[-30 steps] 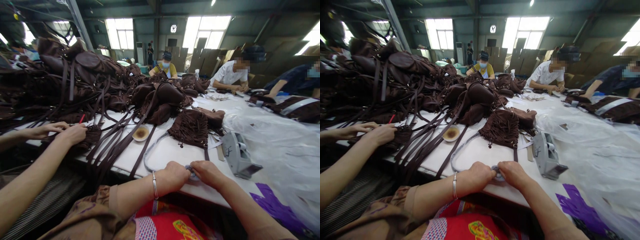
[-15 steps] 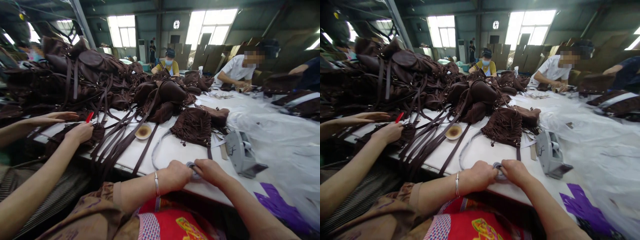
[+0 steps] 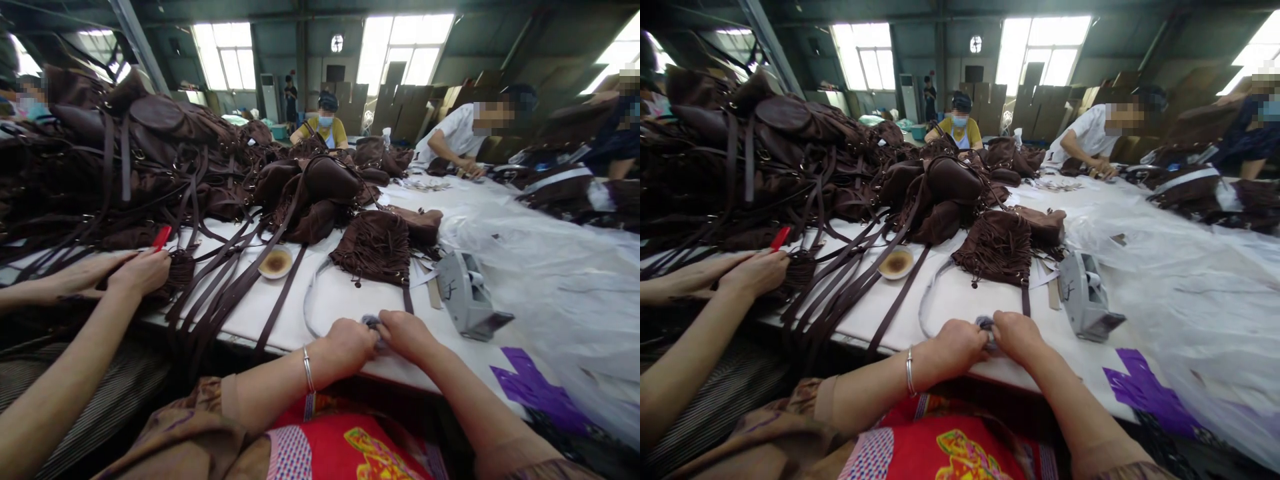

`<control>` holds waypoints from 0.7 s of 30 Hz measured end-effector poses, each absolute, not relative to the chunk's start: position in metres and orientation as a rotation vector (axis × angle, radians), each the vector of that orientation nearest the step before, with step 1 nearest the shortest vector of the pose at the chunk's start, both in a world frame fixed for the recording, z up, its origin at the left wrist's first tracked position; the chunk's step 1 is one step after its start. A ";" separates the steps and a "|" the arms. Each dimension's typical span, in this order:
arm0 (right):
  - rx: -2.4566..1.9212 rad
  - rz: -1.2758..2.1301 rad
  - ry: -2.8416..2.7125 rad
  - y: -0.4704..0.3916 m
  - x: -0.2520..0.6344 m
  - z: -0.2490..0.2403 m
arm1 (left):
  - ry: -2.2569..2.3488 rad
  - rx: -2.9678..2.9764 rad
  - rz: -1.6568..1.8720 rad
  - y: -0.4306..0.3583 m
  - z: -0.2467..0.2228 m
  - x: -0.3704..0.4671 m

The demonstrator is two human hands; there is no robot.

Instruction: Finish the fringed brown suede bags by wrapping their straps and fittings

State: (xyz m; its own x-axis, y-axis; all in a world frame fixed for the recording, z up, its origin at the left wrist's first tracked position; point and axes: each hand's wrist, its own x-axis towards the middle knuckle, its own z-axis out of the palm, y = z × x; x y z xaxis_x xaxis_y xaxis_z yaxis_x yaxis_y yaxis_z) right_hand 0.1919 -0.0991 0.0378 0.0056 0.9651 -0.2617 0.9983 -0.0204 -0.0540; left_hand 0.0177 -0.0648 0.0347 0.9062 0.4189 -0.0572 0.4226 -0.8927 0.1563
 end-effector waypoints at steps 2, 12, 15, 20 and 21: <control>1.972 -0.349 2.258 -0.097 0.202 0.038 | 0.583 2.916 -0.129 -0.052 0.043 0.011; 2.455 -0.342 1.792 -0.111 0.183 0.030 | 0.726 2.927 0.154 -0.072 0.014 0.016; 2.302 -0.361 1.904 -0.108 0.182 0.033 | 0.689 2.900 0.084 -0.076 0.025 0.014; 1.857 -0.330 2.331 -0.098 0.195 0.039 | 0.549 2.945 -0.066 -0.053 0.046 -0.004; 1.839 -0.323 2.362 -0.096 0.196 0.039 | 0.549 2.960 -0.056 -0.049 0.044 -0.006</control>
